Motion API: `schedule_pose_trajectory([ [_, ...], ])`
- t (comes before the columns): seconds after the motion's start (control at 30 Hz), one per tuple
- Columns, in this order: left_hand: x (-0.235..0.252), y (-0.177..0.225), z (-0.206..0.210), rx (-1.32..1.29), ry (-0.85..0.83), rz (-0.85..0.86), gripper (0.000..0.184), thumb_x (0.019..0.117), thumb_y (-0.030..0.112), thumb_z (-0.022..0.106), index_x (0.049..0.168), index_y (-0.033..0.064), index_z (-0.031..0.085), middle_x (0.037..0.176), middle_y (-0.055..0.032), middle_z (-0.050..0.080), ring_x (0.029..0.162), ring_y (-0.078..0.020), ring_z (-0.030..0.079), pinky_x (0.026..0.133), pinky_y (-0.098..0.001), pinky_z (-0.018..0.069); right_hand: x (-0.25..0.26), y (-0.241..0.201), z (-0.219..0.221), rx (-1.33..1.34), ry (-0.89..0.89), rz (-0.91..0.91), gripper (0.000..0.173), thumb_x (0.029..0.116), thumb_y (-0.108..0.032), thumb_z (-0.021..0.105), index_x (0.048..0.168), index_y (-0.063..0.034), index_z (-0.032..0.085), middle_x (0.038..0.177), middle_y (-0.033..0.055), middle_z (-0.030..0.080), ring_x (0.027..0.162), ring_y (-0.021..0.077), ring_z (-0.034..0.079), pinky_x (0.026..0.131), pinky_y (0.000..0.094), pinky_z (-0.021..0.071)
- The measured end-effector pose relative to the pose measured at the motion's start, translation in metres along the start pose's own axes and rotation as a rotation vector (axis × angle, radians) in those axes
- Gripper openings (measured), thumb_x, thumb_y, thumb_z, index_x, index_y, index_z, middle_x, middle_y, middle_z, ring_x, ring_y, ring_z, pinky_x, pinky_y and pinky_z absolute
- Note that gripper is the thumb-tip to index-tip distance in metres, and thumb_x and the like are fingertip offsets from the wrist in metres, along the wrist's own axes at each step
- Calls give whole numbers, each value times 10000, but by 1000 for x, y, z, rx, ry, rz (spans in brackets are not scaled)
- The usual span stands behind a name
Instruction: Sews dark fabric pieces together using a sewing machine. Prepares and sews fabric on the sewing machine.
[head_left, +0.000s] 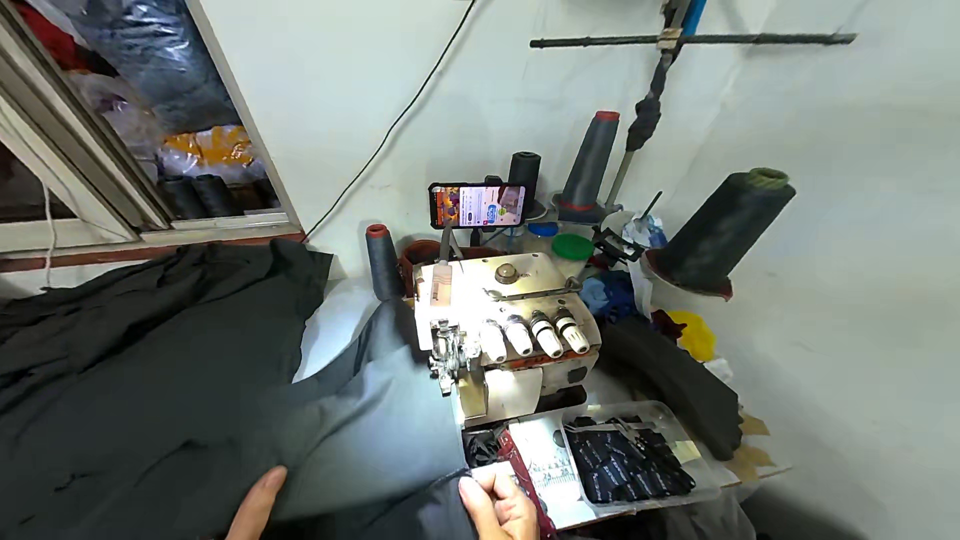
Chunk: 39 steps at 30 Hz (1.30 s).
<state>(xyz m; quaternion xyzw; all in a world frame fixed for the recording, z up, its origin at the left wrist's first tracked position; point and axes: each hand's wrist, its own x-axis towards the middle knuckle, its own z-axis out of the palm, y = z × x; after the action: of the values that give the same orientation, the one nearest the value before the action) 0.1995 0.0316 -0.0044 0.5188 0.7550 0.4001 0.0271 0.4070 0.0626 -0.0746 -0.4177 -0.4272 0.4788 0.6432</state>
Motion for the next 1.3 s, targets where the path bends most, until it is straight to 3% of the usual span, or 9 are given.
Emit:
schedule_pose_trajectory([
  [0.17,85,16,30,24,-202,-19,645,1060,459,488,1178,-159,632,1141,-382,638,1156,-523,598,986,-697,404,43,9,24,-107,142,-97,249,917,-26,636,689,-87,559,589,-67,477,506,-20,442,499,147,388],
  [0.3,134,-13,56,-28,-484,380,383,972,310,661,1147,-29,698,1168,-217,676,1146,-370,633,1003,-598,469,58,11,33,-159,177,-154,332,908,-33,649,626,-101,488,582,-74,429,508,-29,393,501,140,341],
  [0.47,77,-11,65,-152,-107,570,388,981,387,571,1025,39,737,1043,-121,713,990,-225,686,861,-437,568,61,12,27,-138,164,-165,318,937,-29,613,647,-94,500,600,-67,435,529,-27,411,517,139,357],
  [0.6,-2,0,69,-197,-199,749,493,870,505,770,1138,104,665,1071,-167,605,1078,-315,563,973,-465,436,69,13,13,126,256,4,246,1020,-41,480,796,-30,579,595,-35,468,443,13,395,431,167,376],
  [0.7,-37,-5,105,45,-9,835,543,880,579,709,1272,228,580,1159,-135,546,1087,-322,513,999,-472,344,64,12,3,101,249,108,241,1065,-64,428,905,-7,599,614,-23,514,496,38,508,490,179,468],
  [0.83,-43,-4,124,83,123,793,97,948,263,627,1034,233,662,1071,-98,571,1033,-274,510,967,-437,311,54,13,1,25,154,106,217,1053,-76,479,965,10,657,785,27,636,663,59,626,585,197,535],
  [0.97,-36,9,90,-286,-105,610,146,974,64,550,953,1,679,920,-106,702,917,-136,668,888,-282,528,70,6,-1,-141,-33,-79,123,971,-90,630,982,4,708,763,-2,660,632,18,594,596,177,508],
  [1.07,-21,26,62,-616,-126,277,82,1001,20,539,1000,-10,615,898,48,667,834,60,632,782,-161,554,82,-5,4,-289,39,-108,151,978,-76,610,912,22,704,678,3,622,546,26,582,532,193,519],
  [1.3,20,28,50,-835,-153,57,220,1051,114,456,966,90,657,839,42,665,768,-40,654,732,-210,572,64,16,-14,-311,184,-257,173,991,-98,575,1006,54,657,844,85,697,748,105,686,702,264,585],
])
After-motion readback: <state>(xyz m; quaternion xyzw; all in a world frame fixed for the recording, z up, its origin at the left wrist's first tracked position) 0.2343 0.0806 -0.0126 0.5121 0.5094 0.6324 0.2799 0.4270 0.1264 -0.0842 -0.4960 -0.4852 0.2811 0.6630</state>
